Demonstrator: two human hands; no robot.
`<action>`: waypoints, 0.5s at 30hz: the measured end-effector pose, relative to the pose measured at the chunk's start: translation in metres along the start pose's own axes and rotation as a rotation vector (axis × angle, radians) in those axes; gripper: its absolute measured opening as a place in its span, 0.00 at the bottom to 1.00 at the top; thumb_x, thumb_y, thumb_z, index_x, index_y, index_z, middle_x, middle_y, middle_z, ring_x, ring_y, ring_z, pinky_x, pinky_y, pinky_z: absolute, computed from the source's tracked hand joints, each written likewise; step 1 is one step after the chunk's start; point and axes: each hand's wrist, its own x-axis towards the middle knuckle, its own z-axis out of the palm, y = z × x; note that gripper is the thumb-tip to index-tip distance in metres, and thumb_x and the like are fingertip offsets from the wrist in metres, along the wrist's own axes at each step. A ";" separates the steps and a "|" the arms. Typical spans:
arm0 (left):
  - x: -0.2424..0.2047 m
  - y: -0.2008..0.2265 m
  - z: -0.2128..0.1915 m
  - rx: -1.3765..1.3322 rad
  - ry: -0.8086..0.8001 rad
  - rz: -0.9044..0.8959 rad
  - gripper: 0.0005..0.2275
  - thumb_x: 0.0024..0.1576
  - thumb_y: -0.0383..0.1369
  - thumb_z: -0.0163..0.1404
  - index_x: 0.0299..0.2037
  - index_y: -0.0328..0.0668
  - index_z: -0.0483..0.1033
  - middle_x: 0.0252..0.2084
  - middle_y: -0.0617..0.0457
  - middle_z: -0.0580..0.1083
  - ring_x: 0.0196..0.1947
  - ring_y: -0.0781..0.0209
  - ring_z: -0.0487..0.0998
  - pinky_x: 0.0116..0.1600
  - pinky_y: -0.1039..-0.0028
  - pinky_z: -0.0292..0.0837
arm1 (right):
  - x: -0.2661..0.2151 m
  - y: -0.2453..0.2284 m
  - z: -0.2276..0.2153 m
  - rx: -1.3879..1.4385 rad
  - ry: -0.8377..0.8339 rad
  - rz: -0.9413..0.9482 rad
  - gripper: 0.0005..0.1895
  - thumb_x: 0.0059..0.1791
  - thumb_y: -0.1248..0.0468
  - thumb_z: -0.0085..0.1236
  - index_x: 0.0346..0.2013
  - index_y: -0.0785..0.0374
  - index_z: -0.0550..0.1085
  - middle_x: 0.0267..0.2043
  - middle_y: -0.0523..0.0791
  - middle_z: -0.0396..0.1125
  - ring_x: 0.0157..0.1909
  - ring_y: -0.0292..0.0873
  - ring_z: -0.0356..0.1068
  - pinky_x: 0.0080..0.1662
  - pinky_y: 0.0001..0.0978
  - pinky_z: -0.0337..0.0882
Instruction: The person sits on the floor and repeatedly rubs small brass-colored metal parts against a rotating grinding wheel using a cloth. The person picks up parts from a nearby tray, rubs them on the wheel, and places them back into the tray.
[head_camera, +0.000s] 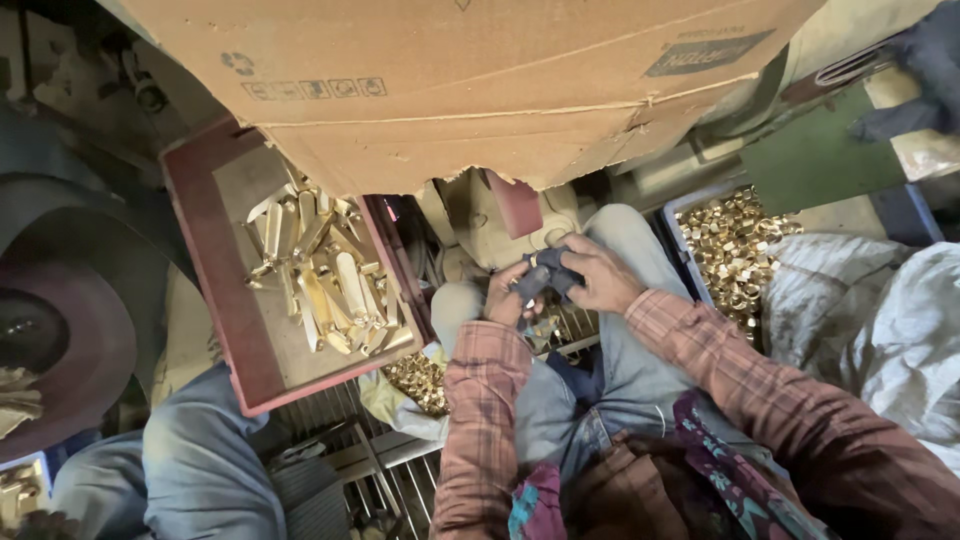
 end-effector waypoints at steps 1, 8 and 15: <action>0.001 -0.002 -0.001 -0.003 0.022 -0.008 0.09 0.61 0.33 0.55 0.44 0.34 0.79 0.18 0.53 0.71 0.13 0.73 0.62 0.19 0.80 0.51 | 0.001 0.000 0.000 0.016 0.027 -0.009 0.23 0.37 0.69 0.60 0.47 0.68 0.74 0.51 0.53 0.66 0.53 0.57 0.69 0.52 0.42 0.70; 0.015 -0.034 -0.019 -0.091 0.022 0.113 0.08 0.63 0.29 0.52 0.46 0.30 0.78 0.20 0.49 0.73 0.14 0.70 0.65 0.20 0.79 0.54 | 0.008 0.005 0.012 -0.003 0.097 0.128 0.19 0.40 0.67 0.62 0.46 0.63 0.76 0.47 0.50 0.68 0.49 0.56 0.70 0.49 0.42 0.71; 0.025 -0.051 -0.028 -0.179 0.068 0.150 0.10 0.61 0.24 0.51 0.50 0.30 0.77 0.23 0.47 0.74 0.17 0.68 0.69 0.20 0.79 0.57 | 0.012 0.019 0.020 0.405 0.098 0.038 0.18 0.45 0.70 0.54 0.51 0.65 0.75 0.45 0.50 0.68 0.49 0.52 0.70 0.52 0.38 0.69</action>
